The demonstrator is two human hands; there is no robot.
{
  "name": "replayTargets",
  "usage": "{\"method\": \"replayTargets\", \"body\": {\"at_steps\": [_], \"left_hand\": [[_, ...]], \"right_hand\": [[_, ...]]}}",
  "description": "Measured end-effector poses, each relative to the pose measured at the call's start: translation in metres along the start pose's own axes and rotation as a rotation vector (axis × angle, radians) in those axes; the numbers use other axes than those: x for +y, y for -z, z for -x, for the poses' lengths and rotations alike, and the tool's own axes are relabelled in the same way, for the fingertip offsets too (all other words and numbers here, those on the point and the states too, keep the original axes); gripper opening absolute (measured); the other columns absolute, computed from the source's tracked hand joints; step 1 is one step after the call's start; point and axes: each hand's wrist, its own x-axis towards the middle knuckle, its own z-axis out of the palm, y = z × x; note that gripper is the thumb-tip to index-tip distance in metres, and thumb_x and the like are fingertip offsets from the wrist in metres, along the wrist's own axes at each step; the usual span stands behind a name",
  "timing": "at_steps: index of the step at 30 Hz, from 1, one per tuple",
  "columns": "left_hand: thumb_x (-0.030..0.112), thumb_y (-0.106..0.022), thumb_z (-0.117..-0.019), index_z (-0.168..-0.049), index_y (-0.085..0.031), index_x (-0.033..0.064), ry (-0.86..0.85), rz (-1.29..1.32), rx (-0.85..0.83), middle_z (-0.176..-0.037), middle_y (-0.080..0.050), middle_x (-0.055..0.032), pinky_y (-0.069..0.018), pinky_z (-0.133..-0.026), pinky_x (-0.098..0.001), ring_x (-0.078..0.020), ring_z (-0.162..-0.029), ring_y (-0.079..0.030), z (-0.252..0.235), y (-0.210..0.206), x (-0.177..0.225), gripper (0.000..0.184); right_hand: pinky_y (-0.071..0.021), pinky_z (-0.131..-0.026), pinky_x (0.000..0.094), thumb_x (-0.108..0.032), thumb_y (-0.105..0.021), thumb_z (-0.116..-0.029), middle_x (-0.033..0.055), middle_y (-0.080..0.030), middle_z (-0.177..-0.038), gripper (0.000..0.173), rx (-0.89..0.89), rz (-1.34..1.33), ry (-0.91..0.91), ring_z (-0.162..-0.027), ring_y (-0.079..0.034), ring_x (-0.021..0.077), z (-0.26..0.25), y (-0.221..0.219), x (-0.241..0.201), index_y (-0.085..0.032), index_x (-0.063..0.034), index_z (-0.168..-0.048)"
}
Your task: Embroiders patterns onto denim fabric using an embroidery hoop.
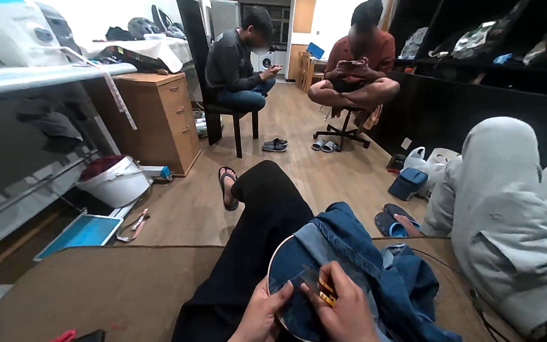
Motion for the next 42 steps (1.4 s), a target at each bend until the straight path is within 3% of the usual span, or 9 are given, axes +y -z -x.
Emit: {"method": "replayTargets", "body": {"at_steps": [9, 12, 15, 22, 27, 31, 36, 39, 42], "left_hand": [[-0.003, -0.05, -0.1022, -0.127, -0.053, -0.0028, 0.004, 0.026, -0.058, -0.106, -0.075, -0.015, -0.061, -0.092, -0.0426, -0.0242, -0.098, -0.075, -0.001, 0.002, 0.0, 0.025], [-0.001, -0.052, -0.1018, -0.125, -0.055, -0.0039, -0.009, 0.0, -0.048, -0.105, -0.076, -0.0148, -0.0614, -0.092, -0.0419, -0.0234, -0.096, -0.075, -0.002, 0.002, 0.0, 0.024], [0.0, -0.049, -0.1037, -0.127, -0.053, -0.0039, -0.017, -0.007, -0.035, -0.106, -0.075, -0.0152, -0.0613, -0.092, -0.0419, -0.0236, -0.097, -0.075, -0.002, 0.003, -0.002, 0.024], [0.0, -0.049, -0.1042, -0.129, -0.051, -0.0037, -0.015, 0.003, -0.034, -0.108, -0.075, -0.016, -0.0607, -0.094, -0.0431, -0.0246, -0.099, -0.075, 0.0, 0.002, 0.0, 0.025], [0.0, -0.046, -0.1051, -0.127, -0.052, -0.0019, -0.004, -0.006, -0.011, -0.103, -0.076, -0.0139, -0.0619, -0.09, -0.0408, -0.0224, -0.095, -0.076, -0.001, 0.003, 0.0, 0.023], [-0.001, -0.046, -0.1053, -0.129, -0.05, -0.0025, -0.007, 0.008, -0.021, -0.106, -0.076, -0.0144, -0.0609, -0.093, -0.0423, -0.0235, -0.098, -0.075, 0.003, 0.001, 0.002, 0.024], [0.005, -0.046, -0.1055, -0.122, -0.058, 0.0021, 0.035, -0.017, -0.138, -0.105, -0.077, -0.0108, -0.0605, -0.092, -0.0399, -0.0207, -0.097, -0.075, 0.005, 0.019, 0.008, 0.021], [0.006, -0.051, -0.1017, -0.119, -0.062, 0.0049, 0.073, -0.069, -0.188, -0.104, -0.077, -0.0067, -0.0603, -0.092, -0.0376, -0.0175, -0.095, -0.075, 0.008, 0.032, 0.01, 0.02], [-0.003, -0.057, -0.0963, -0.119, -0.061, 0.0048, 0.088, -0.136, -0.188, -0.103, -0.077, -0.0049, -0.0608, -0.09, -0.0353, -0.0156, -0.094, -0.075, 0.012, 0.035, 0.012, 0.024]], "right_hand": [[-0.046, -0.054, 0.0203, -0.014, -0.07, -0.0829, -0.008, -0.055, -0.072, 0.018, -0.056, -0.594, -0.149, -0.061, -0.054, 0.0015, -0.012, 0.01, 0.023, -0.055, -0.0103, -0.092], [-0.0451, -0.052, 0.0225, -0.03, -0.078, -0.0845, -0.007, -0.056, -0.068, 0.029, 0.005, -0.379, -0.139, -0.057, -0.052, 0.0029, -0.011, 0.003, 0.017, -0.058, -0.0095, -0.091], [-0.0525, -0.055, 0.0335, -0.021, -0.073, -0.0847, 0.0048, -0.062, -0.072, 0.022, 0.114, -0.033, 0.017, -0.06, -0.06, 0.0157, -0.006, -0.009, 0.012, -0.065, -0.0013, -0.091], [-0.0463, -0.052, 0.0214, -0.026, -0.076, -0.0862, -0.0037, -0.057, -0.072, 0.03, 0.048, -0.346, -0.058, -0.058, -0.053, 0.0029, -0.007, 0.0, 0.023, -0.059, -0.0037, -0.096], [-0.0534, -0.057, 0.0337, -0.02, -0.078, -0.0837, 0.0082, -0.064, -0.076, 0.029, 0.01, -0.075, 0.042, -0.063, -0.061, 0.0177, -0.004, -0.004, 0.014, -0.063, 0.0018, -0.097], [-0.0475, -0.054, 0.0218, -0.006, -0.072, -0.082, -0.0028, -0.058, -0.078, 0.023, -0.044, -0.562, -0.082, -0.061, -0.054, 0.0041, -0.004, 0.009, 0.026, -0.056, -0.0037, -0.098], [-0.0423, -0.044, 0.0161, -0.029, -0.076, -0.0892, -0.0085, -0.063, -0.073, 0.01, -0.076, -1.438, -0.15, -0.051, -0.052, -0.0011, -0.002, 0.06, 0.057, -0.068, -0.0271, -0.096], [-0.0443, -0.044, 0.0164, -0.036, -0.071, -0.0929, -0.0077, -0.065, -0.074, 0.009, -0.03, -1.465, -0.111, -0.053, -0.056, 0.0003, 0.001, 0.088, 0.073, -0.072, -0.0271, -0.095], [-0.0455, -0.043, 0.0159, -0.022, -0.052, -0.1033, -0.0082, -0.064, -0.071, 0.014, 0.135, -1.211, -0.174, -0.048, -0.053, -0.0006, 0.002, 0.101, 0.072, -0.062, -0.0241, -0.094]]}}
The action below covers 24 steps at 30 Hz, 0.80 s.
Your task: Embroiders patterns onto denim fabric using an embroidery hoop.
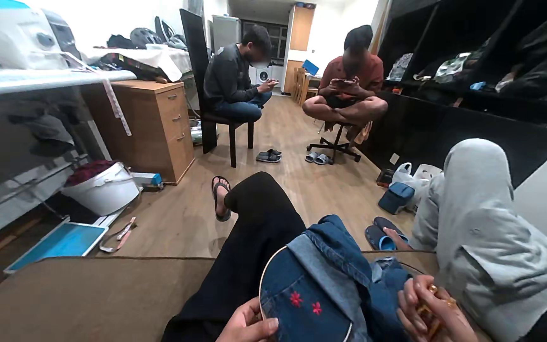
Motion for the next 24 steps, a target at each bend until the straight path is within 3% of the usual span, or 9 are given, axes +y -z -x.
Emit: {"method": "replayTargets", "body": {"at_steps": [4, 7, 9, 11, 13, 17, 20, 22, 24], "left_hand": [[-0.009, -0.062, -0.0909, -0.118, -0.061, 0.005, 0.01, -0.125, 0.027, -0.102, -0.077, -0.0012, -0.0615, -0.088, -0.0322, -0.0125, -0.092, -0.075, 0.001, -0.003, 0.002, 0.03], [0.002, -0.058, -0.0979, -0.117, -0.064, 0.0074, -0.026, -0.082, -0.032, -0.102, -0.077, -0.0013, -0.0606, -0.09, -0.0337, -0.0129, -0.093, -0.074, 0.0, 0.001, -0.002, 0.02], [0.019, -0.049, -0.106, -0.117, -0.064, 0.0108, -0.019, -0.027, -0.059, -0.104, -0.078, -0.0017, -0.0594, -0.093, -0.0356, -0.0138, -0.096, -0.074, -0.003, 0.003, 0.0, 0.02], [0.035, -0.03, -0.11, -0.122, -0.061, 0.0123, 0.054, 0.0, -0.044, -0.108, -0.077, -0.002, -0.0583, -0.096, -0.0368, -0.015, -0.102, -0.073, -0.008, -0.004, 0.007, 0.04], [0.046, -0.025, -0.1095, -0.129, -0.059, 0.013, 0.119, 0.071, -0.073, -0.116, -0.075, -0.0054, -0.0583, -0.097, -0.0407, -0.0191, -0.109, -0.072, -0.018, -0.012, 0.013, 0.052], [0.029, -0.025, -0.1098, -0.117, -0.066, 0.0131, 0.171, 0.097, -0.106, -0.106, -0.077, -0.0052, -0.0607, -0.09, -0.0369, -0.0164, -0.1, -0.074, -0.035, -0.041, 0.025, 0.044], [0.021, -0.026, -0.1072, -0.107, -0.071, 0.0151, 0.163, 0.139, -0.185, -0.101, -0.078, -0.0036, -0.0606, -0.088, -0.0333, -0.0132, -0.096, -0.074, -0.037, -0.061, 0.026, 0.046], [0.02, -0.026, -0.1065, -0.105, -0.073, 0.0158, 0.113, 0.179, -0.232, -0.101, -0.078, -0.0034, -0.0607, -0.089, -0.0324, -0.0123, -0.096, -0.075, -0.036, -0.074, 0.03, 0.047], [0.017, -0.03, -0.1045, -0.103, -0.075, 0.0162, 0.054, 0.197, -0.253, -0.1, -0.079, -0.003, -0.0605, -0.088, -0.0317, -0.0112, -0.095, -0.074, -0.034, -0.088, 0.037, 0.045]], "right_hand": [[-0.0444, -0.049, 0.0138, -0.005, -0.069, -0.0883, -0.0062, -0.068, -0.089, 0.017, 0.143, 0.653, 0.224, -0.055, -0.051, -0.0048, -0.001, -0.02, 0.003, -0.062, -0.0034, -0.104], [-0.05, -0.069, 0.0169, -0.032, -0.08, -0.0875, 0.0127, -0.069, -0.113, 0.042, 0.032, 1.027, 0.455, -0.086, -0.061, 0.0022, -0.012, -0.024, 0.016, -0.068, 0.0009, -0.112], [-0.0581, -0.085, 0.0363, -0.047, -0.08, -0.0833, 0.0195, -0.07, -0.119, 0.062, 0.004, 1.19, 0.462, -0.104, -0.068, 0.0217, -0.021, -0.029, 0.025, -0.068, 0.0006, -0.122], [-0.0602, -0.08, 0.0487, -0.048, -0.077, -0.0818, 0.0178, -0.073, -0.112, 0.063, 0.006, 1.311, 0.43, -0.096, -0.073, 0.0293, -0.029, -0.033, 0.035, -0.071, -0.0015, -0.123], [-0.0597, -0.066, 0.0423, -0.032, -0.071, -0.0825, 0.012, -0.075, -0.09, 0.038, 0.072, 1.338, 0.523, -0.076, -0.072, 0.0222, -0.036, -0.034, 0.044, -0.076, -0.0012, -0.104], [-0.0566, -0.081, 0.0151, -0.002, -0.061, -0.0929, -0.0066, -0.069, -0.09, 0.013, 0.354, 0.728, 0.336, -0.085, -0.066, -0.0072, -0.028, -0.048, 0.015, -0.064, 0.0044, -0.104], [-0.0599, -0.076, 0.0172, -0.008, -0.033, -0.1088, -0.0121, -0.072, -0.084, 0.028, 0.502, 0.172, 0.148, -0.079, -0.069, -0.0052, -0.023, -0.041, -0.021, -0.06, -0.0106, -0.107], [-0.059, -0.063, 0.0169, -0.021, -0.022, -0.1131, -0.0107, -0.073, -0.075, 0.048, 0.498, -0.04, 0.083, -0.067, -0.068, -0.0032, -0.023, -0.024, -0.045, -0.067, -0.0172, -0.098], [-0.0417, -0.04, 0.0131, -0.028, -0.019, -0.1134, -0.0093, -0.058, -0.051, 0.058, 0.605, -0.137, 0.063, -0.04, -0.05, -0.0027, -0.027, -0.019, -0.06, -0.06, -0.0186, -0.074]]}}
